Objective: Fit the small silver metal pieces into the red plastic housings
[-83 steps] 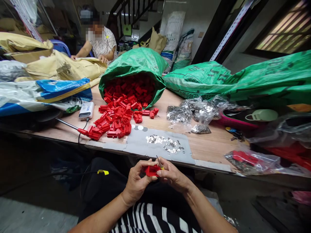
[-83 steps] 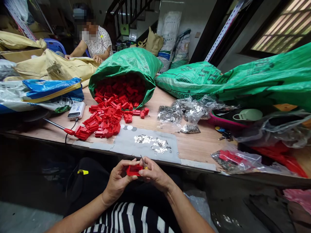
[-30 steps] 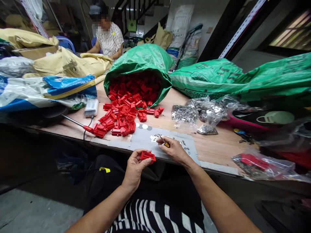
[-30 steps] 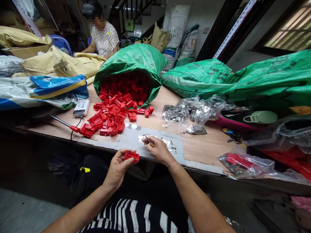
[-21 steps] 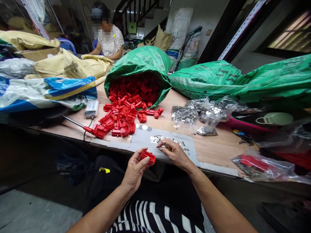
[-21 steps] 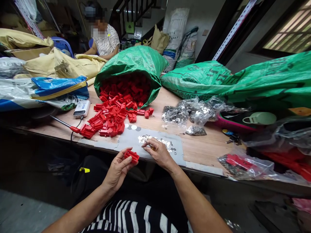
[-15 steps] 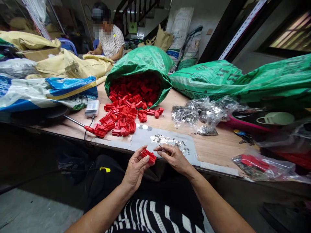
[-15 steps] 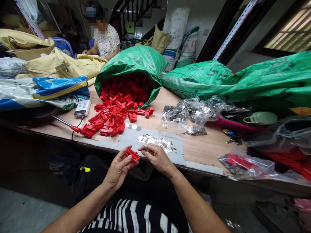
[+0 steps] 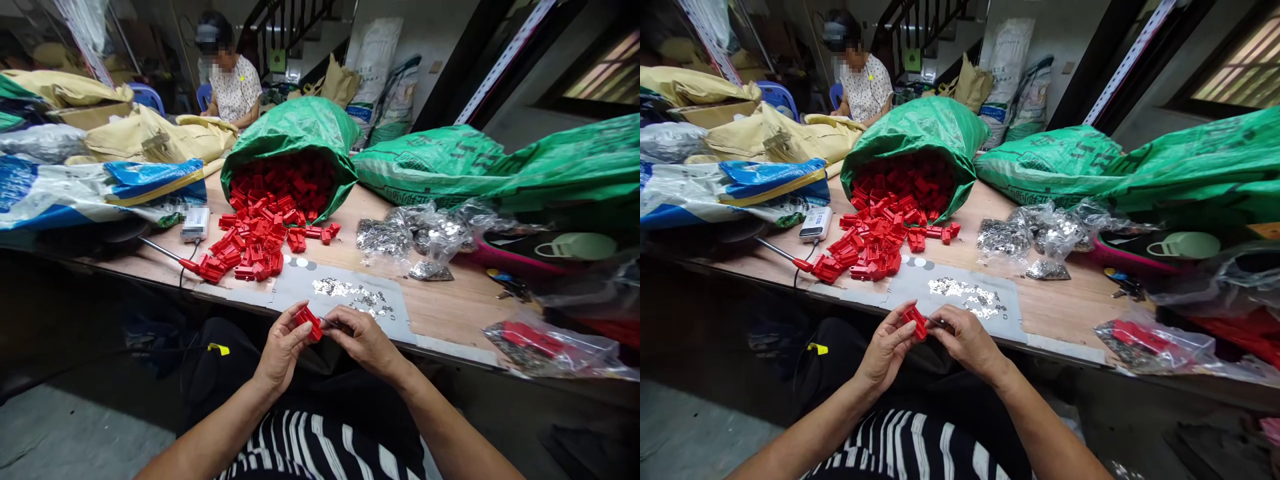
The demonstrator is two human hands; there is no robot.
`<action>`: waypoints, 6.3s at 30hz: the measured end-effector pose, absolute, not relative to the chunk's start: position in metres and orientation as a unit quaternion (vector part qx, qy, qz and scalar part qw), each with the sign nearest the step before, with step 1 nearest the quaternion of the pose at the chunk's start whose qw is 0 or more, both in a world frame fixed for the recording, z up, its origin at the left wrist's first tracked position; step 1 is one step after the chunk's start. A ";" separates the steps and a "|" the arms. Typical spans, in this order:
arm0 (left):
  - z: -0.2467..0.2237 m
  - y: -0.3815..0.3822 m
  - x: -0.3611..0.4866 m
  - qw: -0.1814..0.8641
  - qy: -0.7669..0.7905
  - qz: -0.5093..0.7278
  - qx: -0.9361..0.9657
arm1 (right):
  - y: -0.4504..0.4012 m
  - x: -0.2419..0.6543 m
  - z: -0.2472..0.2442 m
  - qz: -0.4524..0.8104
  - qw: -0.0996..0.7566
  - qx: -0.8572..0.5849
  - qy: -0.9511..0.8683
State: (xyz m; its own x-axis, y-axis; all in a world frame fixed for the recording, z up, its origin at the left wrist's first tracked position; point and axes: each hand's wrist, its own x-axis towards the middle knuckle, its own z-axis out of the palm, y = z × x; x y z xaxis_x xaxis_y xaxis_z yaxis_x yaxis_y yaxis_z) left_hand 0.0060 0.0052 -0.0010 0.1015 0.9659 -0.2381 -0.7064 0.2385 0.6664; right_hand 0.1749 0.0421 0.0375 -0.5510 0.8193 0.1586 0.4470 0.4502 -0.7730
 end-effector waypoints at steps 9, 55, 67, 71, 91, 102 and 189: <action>-0.001 0.006 0.007 0.722 0.313 0.575 0.225 | 0.041 0.176 0.038 0.392 0.237 -0.338 -0.822; -0.021 0.048 -0.017 0.339 0.469 0.426 0.695 | 0.053 0.173 0.010 0.228 0.197 -0.475 -0.827; -0.021 0.048 -0.013 0.326 0.481 0.412 0.702 | 0.040 0.144 0.022 0.176 0.112 -0.588 -0.781; -0.018 0.043 -0.011 0.339 0.491 0.431 0.677 | 0.042 0.155 0.013 0.209 0.149 -0.553 -0.793; 0.014 0.013 0.000 0.791 0.302 0.528 0.066 | 0.019 0.172 0.026 0.398 0.255 -0.414 -0.778; 0.017 0.010 0.005 0.804 0.300 0.513 0.036 | 0.018 0.168 0.021 0.340 0.318 -0.429 -0.774; 0.001 -0.011 0.001 0.832 0.287 0.460 0.117 | 0.083 0.222 0.023 0.077 0.082 -0.560 -0.821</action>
State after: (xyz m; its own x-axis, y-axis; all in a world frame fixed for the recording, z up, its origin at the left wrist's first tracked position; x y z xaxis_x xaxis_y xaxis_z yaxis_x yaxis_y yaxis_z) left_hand 0.0013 -0.0110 0.0008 0.4122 0.8323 -0.3707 -0.6978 0.5500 0.4589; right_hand 0.2222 0.0827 0.0230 -0.3589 0.9321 0.0484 0.9071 0.3605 -0.2173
